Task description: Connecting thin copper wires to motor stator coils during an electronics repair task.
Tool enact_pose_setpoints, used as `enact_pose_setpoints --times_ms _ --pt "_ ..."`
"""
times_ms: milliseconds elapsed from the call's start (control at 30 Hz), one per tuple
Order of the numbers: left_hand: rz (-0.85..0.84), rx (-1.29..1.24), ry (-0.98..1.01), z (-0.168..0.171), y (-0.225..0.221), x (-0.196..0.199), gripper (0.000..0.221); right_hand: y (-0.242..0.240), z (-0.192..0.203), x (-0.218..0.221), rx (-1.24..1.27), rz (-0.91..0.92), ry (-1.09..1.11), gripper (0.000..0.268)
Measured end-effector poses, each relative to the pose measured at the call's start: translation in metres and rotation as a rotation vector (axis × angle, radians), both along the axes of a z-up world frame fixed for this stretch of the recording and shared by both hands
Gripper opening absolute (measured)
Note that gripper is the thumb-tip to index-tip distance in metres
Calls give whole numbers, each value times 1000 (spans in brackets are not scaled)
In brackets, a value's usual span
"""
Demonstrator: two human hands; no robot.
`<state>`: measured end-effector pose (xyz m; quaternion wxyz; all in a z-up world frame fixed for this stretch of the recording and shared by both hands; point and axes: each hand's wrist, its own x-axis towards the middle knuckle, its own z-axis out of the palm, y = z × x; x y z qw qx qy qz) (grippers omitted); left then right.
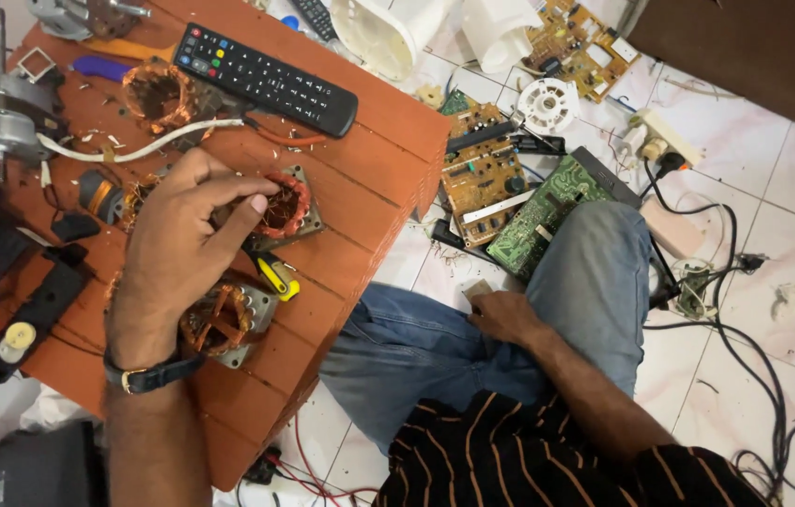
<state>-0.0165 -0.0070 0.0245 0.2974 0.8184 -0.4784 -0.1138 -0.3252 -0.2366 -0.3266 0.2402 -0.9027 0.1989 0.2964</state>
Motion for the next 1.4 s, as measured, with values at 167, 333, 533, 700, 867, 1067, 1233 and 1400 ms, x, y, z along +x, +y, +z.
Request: enact_pose_setpoints --times_ms 167,333,533,700,867,1067,1233,1400 --pt "-8 -10 3 2 0 -1 23 -2 8 5 -12 -15 -12 28" --pt "-4 -4 14 -1 0 0 22 -14 -14 5 33 -60 -208 37" --pt "4 0 -12 0 1 -3 21 5 -11 0 72 88 -121 36" --pt "0 7 -44 -1 3 -2 22 12 -22 -4 18 92 -136 35" --pt "-4 41 -85 -2 5 -5 24 16 -15 -10 65 50 -165 33" --pt "25 80 -124 -5 4 -7 25 31 -30 -20 -91 145 -427 20" --pt "40 79 -101 -7 4 -7 26 40 -2 -22 -71 98 -516 17" --pt "53 98 -134 -13 8 -4 24 49 0 -22 -104 77 -477 17"
